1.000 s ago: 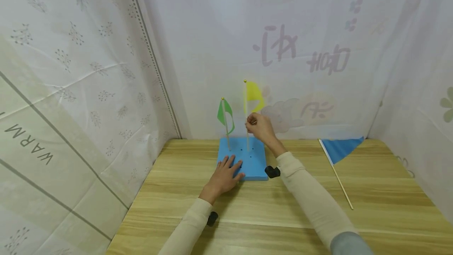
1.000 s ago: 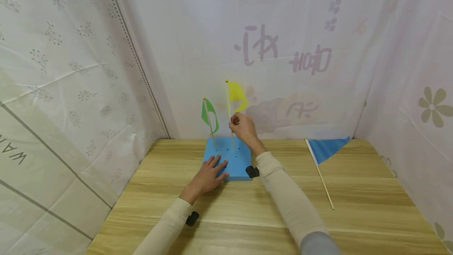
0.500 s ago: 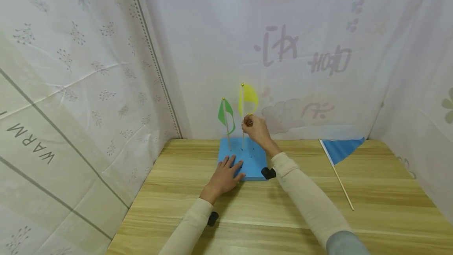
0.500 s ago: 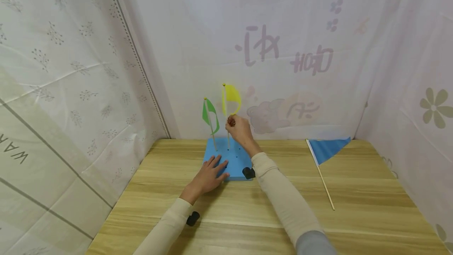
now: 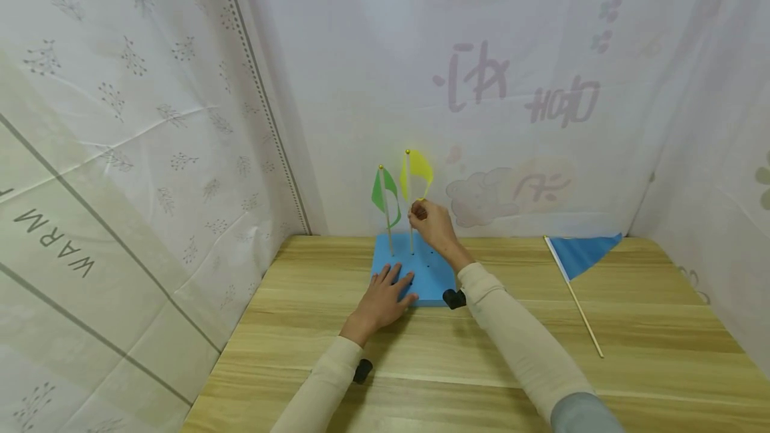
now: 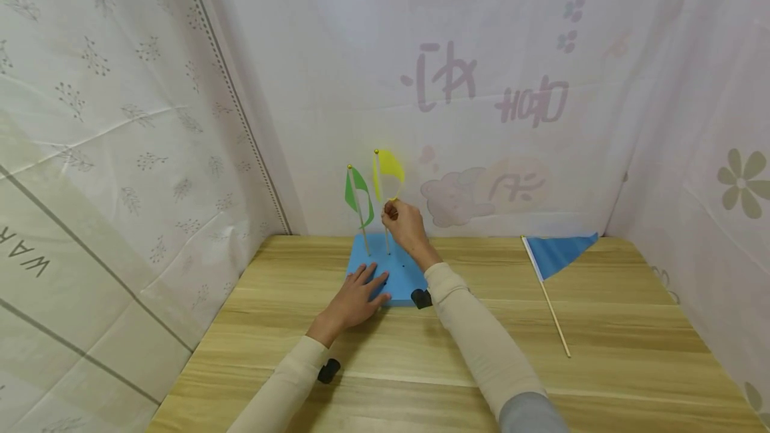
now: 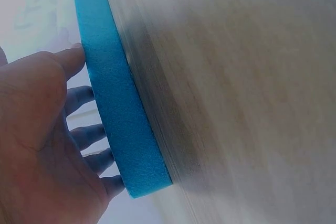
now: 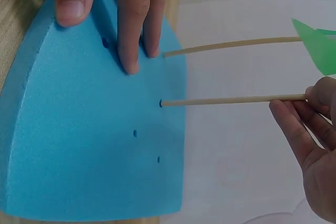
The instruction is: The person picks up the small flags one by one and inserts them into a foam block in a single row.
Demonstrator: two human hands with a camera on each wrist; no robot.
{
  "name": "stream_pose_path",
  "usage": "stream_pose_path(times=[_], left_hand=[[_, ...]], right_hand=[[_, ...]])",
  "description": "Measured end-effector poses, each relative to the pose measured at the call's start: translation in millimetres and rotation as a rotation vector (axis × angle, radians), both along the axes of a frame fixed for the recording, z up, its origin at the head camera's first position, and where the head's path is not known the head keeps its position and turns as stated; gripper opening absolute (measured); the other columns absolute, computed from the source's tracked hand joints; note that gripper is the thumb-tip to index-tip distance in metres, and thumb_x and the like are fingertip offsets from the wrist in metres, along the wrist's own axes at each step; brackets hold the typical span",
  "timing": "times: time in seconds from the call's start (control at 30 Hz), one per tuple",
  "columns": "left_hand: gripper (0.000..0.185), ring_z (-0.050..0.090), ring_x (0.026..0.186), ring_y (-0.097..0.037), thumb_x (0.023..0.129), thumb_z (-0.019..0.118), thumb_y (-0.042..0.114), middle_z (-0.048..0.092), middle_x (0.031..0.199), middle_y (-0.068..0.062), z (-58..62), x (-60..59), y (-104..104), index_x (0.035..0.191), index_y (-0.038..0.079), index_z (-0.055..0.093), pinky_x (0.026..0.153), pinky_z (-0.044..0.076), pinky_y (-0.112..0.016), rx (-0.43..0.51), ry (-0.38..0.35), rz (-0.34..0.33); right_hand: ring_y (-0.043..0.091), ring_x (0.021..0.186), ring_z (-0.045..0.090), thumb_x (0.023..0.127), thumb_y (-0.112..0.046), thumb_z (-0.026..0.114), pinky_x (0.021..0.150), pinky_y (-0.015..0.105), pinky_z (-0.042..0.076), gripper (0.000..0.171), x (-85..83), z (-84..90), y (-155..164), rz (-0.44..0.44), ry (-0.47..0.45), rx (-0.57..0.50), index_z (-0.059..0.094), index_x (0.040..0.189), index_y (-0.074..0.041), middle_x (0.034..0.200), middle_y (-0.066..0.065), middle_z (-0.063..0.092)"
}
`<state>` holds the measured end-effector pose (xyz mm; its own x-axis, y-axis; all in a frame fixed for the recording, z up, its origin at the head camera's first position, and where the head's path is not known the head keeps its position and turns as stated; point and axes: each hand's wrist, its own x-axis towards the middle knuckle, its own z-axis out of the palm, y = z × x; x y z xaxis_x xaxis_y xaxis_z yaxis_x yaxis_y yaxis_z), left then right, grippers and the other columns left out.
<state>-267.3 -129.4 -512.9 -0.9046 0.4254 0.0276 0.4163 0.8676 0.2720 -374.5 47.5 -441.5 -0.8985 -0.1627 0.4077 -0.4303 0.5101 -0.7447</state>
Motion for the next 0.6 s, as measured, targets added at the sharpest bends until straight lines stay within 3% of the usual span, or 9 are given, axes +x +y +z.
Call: stream_pose_path(times=[0.3,0.6], left_hand=[[0.060,0.028,0.161,-0.048,0.111,0.056,0.045,0.031,0.173,-0.021,0.8,0.2,2,0.163,0.016,0.048,0.128,0.028,-0.066,-0.019,-0.005,0.009],[0.061,0.027,0.161,-0.046,0.111,0.055,0.046,0.031,0.174,-0.020,0.9,-0.5,1,0.163,0.016,0.048,0.129,0.028,-0.066,-0.015,-0.013,0.010]], right_hand=[[0.030,0.104,0.076,0.106,-0.017,0.069,0.089,0.044,0.064,0.014,0.4,-12.2,2,0.018,-0.040,0.079,0.072,0.111,-0.004,0.109,0.014,0.077],[0.029,0.104,0.075,0.106,-0.019,0.069,0.090,0.045,0.063,0.015,0.7,-15.1,4,0.036,-0.043,0.062,0.073,0.112,-0.006,0.110,0.013,0.077]])
